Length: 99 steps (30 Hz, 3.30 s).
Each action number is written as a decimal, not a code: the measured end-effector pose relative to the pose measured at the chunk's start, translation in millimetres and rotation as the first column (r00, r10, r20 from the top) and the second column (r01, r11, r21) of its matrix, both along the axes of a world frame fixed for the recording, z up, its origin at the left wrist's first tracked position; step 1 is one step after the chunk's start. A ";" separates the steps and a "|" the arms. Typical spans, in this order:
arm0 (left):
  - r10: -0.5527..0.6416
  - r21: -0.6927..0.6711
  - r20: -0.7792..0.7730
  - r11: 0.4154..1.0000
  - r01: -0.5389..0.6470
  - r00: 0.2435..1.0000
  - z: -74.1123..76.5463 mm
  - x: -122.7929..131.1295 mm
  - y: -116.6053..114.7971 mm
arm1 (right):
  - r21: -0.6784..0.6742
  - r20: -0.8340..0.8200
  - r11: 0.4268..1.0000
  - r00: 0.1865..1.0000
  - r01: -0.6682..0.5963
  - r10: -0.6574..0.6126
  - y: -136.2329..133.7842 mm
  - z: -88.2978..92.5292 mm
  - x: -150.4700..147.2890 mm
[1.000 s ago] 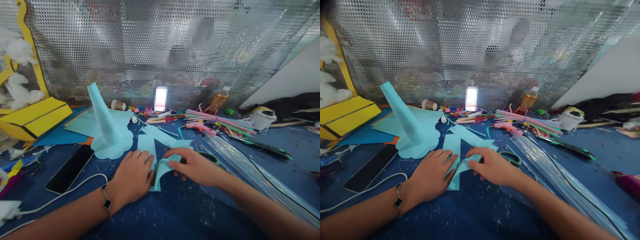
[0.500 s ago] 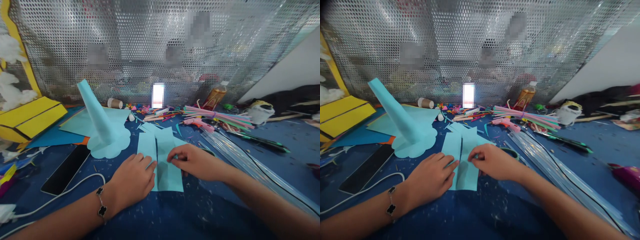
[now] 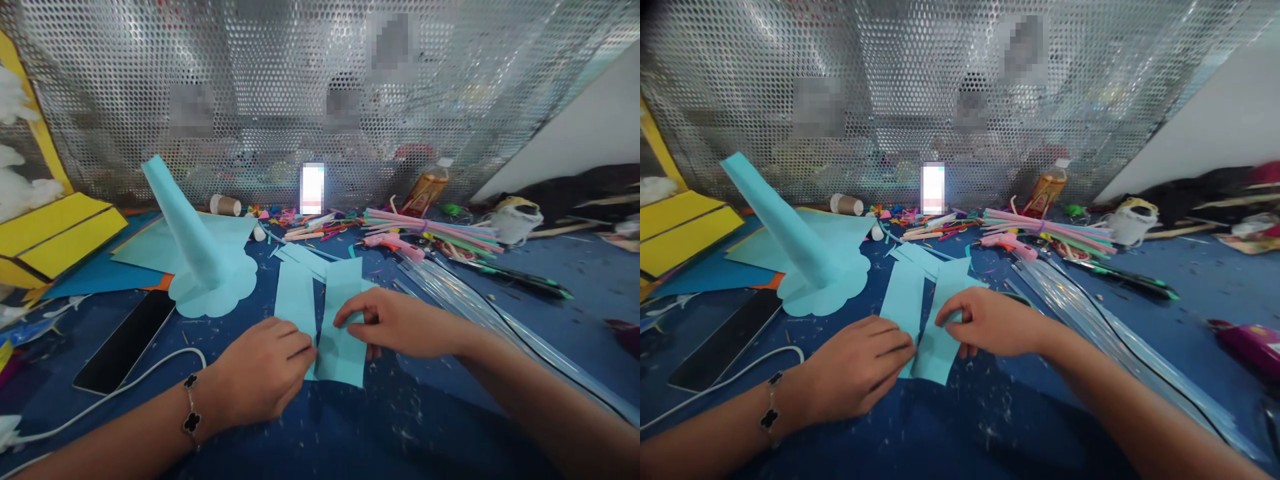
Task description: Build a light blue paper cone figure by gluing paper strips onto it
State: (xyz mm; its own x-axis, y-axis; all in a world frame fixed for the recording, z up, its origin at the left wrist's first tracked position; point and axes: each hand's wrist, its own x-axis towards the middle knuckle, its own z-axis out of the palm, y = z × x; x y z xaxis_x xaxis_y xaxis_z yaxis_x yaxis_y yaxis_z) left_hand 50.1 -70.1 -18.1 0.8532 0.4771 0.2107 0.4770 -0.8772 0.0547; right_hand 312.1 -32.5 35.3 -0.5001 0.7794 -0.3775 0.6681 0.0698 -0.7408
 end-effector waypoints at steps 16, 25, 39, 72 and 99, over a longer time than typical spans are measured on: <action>0.077 0.309 0.222 0.940 -0.145 0.972 4.7 -5.1 5.3 | 0.269 -0.010 0.937 0.972 -0.222 0.233 -7.7 31.2 19.9; -0.016 0.445 -0.071 0.894 0.047 0.997 11.2 -9.3 12.7 | 0.367 0.104 0.876 0.950 -0.312 0.295 -16.5 6.1 -5.5; 0.314 0.077 -0.299 0.949 -0.305 0.901 15.2 14.1 -26.0 | 0.525 0.435 0.664 0.838 -0.533 0.329 -41.3 -3.6 -32.1; 0.234 -0.755 -0.035 0.631 -0.179 0.972 50.7 -27.7 14.6 | 0.481 0.334 0.742 0.880 -0.466 0.336 -24.9 0.1 -16.8; 0.374 0.417 -0.151 0.863 -0.284 0.915 -6.7 -1.1 -79.1 | 0.797 0.539 0.251 0.835 -0.549 0.111 -60.8 -36.8 -32.2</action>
